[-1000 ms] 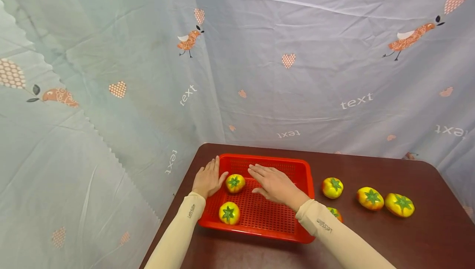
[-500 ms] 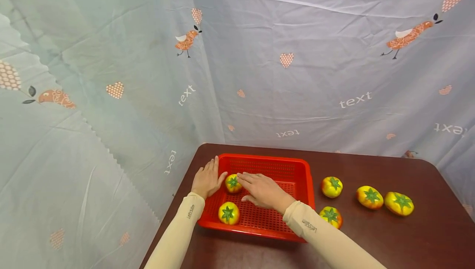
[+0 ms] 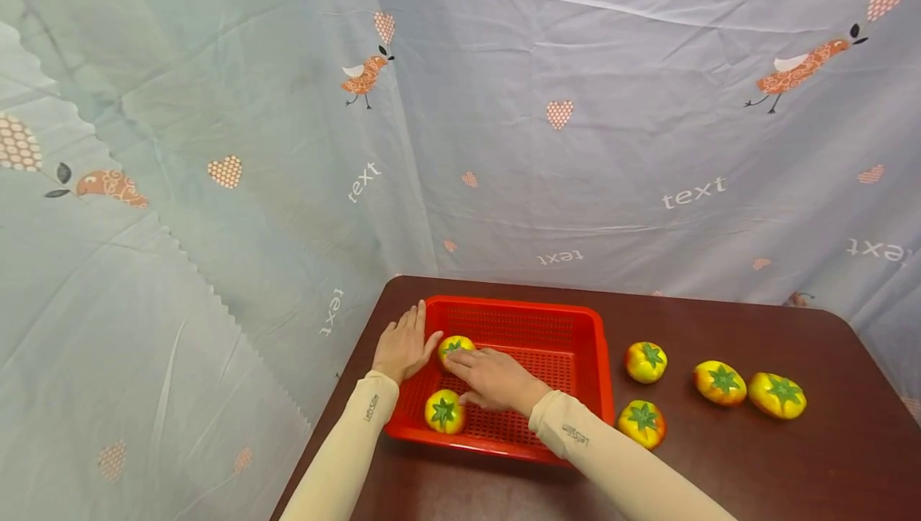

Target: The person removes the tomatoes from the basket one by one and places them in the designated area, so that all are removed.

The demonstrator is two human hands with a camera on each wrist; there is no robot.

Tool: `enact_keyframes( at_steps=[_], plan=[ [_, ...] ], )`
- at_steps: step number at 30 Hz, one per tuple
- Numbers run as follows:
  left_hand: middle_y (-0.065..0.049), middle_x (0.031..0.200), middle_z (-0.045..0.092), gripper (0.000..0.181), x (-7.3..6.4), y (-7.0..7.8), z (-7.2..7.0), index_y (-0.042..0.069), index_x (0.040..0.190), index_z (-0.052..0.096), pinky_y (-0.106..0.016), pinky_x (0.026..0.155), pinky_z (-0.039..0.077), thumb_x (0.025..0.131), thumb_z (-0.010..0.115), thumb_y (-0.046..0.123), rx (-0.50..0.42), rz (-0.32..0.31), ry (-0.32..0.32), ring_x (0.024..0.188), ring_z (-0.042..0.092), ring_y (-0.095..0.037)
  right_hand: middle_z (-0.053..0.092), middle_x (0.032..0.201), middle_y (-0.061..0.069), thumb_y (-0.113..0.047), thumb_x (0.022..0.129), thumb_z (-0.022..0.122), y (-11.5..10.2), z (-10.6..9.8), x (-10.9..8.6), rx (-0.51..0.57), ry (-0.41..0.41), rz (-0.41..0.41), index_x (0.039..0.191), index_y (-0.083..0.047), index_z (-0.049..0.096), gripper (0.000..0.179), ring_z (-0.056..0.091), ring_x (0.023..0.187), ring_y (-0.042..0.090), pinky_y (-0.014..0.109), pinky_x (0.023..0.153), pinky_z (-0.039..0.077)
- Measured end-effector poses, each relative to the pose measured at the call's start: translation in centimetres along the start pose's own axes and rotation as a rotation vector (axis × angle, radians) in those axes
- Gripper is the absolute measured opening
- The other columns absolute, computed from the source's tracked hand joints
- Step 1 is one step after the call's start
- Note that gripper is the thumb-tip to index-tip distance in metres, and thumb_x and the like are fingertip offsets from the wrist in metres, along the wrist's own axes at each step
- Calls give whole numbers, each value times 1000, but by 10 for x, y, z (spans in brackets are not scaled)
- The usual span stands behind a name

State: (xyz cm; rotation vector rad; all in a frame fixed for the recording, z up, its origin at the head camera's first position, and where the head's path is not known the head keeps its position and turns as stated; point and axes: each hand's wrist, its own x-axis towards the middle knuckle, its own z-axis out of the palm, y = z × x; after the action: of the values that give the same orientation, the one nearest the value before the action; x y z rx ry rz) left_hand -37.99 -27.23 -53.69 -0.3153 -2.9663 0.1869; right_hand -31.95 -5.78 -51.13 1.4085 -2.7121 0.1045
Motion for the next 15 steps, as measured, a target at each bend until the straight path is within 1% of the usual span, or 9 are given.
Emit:
enact_keyframes(
  at_steps=[5,7,12,15],
  plan=[
    [-17,149,46,75,1,-1,0,0,153,26,-43,109,41,102,33,54,1,0,-4,136,47,-27,47,151,6,-41,90,67,-6,7,6,10,-55,2,146,-10,47,67,47,137,24,46,109,43],
    [-17,149,46,75,1,-1,0,0,153,27,-43,110,41,102,34,54,0,-3,-5,135,47,-27,48,150,6,-41,90,67,-9,9,8,5,-57,-15,145,-10,48,65,47,138,23,45,109,43],
    [-17,149,47,75,1,0,-1,0,153,28,-43,110,41,101,36,54,-6,-7,-4,135,48,-28,49,149,3,-43,90,67,-15,18,13,-45,-57,-63,144,-11,50,64,48,137,20,42,108,44],
    [-17,148,47,76,0,0,0,0,153,28,-43,110,41,101,36,55,-6,-7,-3,135,48,-28,48,150,1,-44,90,67,-19,22,16,-72,-84,-71,146,-13,48,66,47,137,17,38,110,43]
  ],
)
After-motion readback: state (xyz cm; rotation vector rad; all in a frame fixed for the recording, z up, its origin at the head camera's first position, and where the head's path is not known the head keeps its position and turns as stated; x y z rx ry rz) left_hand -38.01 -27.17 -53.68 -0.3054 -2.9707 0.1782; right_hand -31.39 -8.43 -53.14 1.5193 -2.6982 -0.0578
